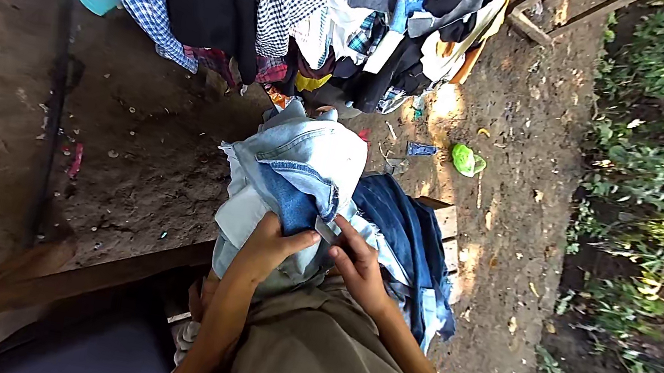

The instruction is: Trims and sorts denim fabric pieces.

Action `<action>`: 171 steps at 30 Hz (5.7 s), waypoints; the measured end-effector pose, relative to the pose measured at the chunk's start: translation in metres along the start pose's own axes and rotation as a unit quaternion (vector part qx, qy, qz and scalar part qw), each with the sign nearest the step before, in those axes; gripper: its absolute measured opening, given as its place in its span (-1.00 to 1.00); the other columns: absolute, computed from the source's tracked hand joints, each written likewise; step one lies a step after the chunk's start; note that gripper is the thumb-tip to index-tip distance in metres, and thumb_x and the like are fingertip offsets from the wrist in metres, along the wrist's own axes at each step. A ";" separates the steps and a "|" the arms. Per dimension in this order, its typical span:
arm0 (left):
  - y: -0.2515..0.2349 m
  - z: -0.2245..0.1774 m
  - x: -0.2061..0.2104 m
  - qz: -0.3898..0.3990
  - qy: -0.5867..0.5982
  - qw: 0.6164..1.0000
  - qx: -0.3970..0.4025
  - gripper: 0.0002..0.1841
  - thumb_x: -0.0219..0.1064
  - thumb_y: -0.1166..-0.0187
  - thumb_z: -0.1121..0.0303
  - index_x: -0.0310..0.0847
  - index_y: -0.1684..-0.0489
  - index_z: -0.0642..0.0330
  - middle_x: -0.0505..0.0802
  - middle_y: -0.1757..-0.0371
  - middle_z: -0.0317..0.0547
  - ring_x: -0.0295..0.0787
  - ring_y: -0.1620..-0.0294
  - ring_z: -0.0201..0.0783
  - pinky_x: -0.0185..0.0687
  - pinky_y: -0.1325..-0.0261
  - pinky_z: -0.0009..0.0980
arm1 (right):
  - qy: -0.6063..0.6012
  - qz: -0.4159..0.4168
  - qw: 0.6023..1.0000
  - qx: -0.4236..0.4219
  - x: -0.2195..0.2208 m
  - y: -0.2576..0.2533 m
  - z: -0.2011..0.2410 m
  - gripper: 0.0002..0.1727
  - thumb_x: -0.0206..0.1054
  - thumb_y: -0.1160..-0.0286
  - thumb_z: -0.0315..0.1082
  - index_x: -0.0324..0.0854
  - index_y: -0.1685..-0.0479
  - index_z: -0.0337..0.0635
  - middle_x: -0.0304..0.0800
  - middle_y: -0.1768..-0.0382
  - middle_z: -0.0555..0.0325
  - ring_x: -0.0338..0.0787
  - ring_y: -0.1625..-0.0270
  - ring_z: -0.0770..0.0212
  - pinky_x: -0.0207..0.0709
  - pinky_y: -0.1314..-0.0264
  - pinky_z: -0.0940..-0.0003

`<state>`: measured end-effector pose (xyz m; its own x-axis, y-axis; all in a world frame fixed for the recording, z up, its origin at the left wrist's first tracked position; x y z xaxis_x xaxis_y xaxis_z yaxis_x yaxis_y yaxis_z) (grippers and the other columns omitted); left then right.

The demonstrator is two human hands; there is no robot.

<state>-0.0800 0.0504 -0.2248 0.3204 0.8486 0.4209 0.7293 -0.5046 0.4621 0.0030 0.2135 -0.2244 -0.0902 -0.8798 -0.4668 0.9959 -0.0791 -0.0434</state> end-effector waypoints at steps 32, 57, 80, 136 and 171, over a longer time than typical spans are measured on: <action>0.004 -0.002 -0.008 -0.068 -0.040 0.996 0.047 -0.76 0.44 -0.24 0.68 0.68 0.15 0.29 0.92 0.27 -0.30 0.88 0.14 -0.50 0.81 -0.09 -0.47 | 0.113 -0.001 0.991 -0.066 0.003 -0.005 0.012 -0.42 0.14 -0.76 0.04 0.57 -0.53 -0.20 0.79 0.22 -0.07 0.77 0.35 0.18 0.69 0.28 0.27; 0.007 -0.005 -0.009 -0.074 -0.076 0.992 0.071 -0.74 0.40 -0.30 0.66 0.63 0.06 0.34 0.91 0.22 -0.32 0.86 0.10 -0.51 0.79 -0.14 -0.48 | -0.189 0.119 0.969 0.107 0.001 -0.016 0.018 -0.42 0.17 -0.77 -0.04 0.40 -0.64 -0.16 0.58 0.38 0.32 0.54 0.42 0.55 0.52 0.31 0.57; 0.007 0.001 -0.010 -0.034 -0.089 0.994 0.058 -0.57 0.49 -0.23 0.64 0.53 -0.10 0.42 0.90 0.14 -0.28 0.86 0.04 -0.51 0.78 -0.17 -0.49 | -0.533 0.123 0.767 0.335 0.016 -0.031 0.017 -0.83 -0.01 -0.81 -0.11 0.40 0.13 0.11 0.53 0.50 0.40 0.39 0.67 0.60 0.21 0.70 0.73; 0.002 0.000 -0.008 -0.014 -0.081 0.995 0.050 -0.64 0.44 -0.32 0.63 0.53 -0.09 0.42 0.90 0.13 -0.25 0.85 0.03 -0.49 0.78 -0.19 -0.47 | -0.139 -0.048 0.987 0.067 0.010 -0.019 0.021 -0.70 0.24 -0.70 -0.29 0.74 -0.08 -0.36 0.80 0.26 0.22 0.68 0.28 0.57 0.58 0.15 0.65; 0.001 0.004 -0.008 0.004 -0.126 0.988 0.084 -0.58 0.48 -0.35 0.54 0.51 -0.16 0.48 0.89 0.08 -0.23 0.84 -0.01 -0.52 0.77 -0.21 -0.50 | -0.098 -0.055 0.993 0.030 0.007 -0.026 0.018 -0.70 0.32 -0.66 -0.25 0.74 0.05 -0.38 0.81 0.30 0.17 0.71 0.26 0.54 0.62 0.11 0.61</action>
<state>-0.0797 0.0435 -0.2309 0.4518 0.8680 0.2060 0.8095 -0.4959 0.3143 -0.0233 0.2005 -0.2105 -0.2028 -0.9380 -0.2810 0.9788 -0.2028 -0.0294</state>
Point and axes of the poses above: each hand's wrist, its own y-axis away from the middle knuckle, its own x-axis out of the palm, z = x × y, the point moved 5 cm from there along -y, towards the middle knuckle
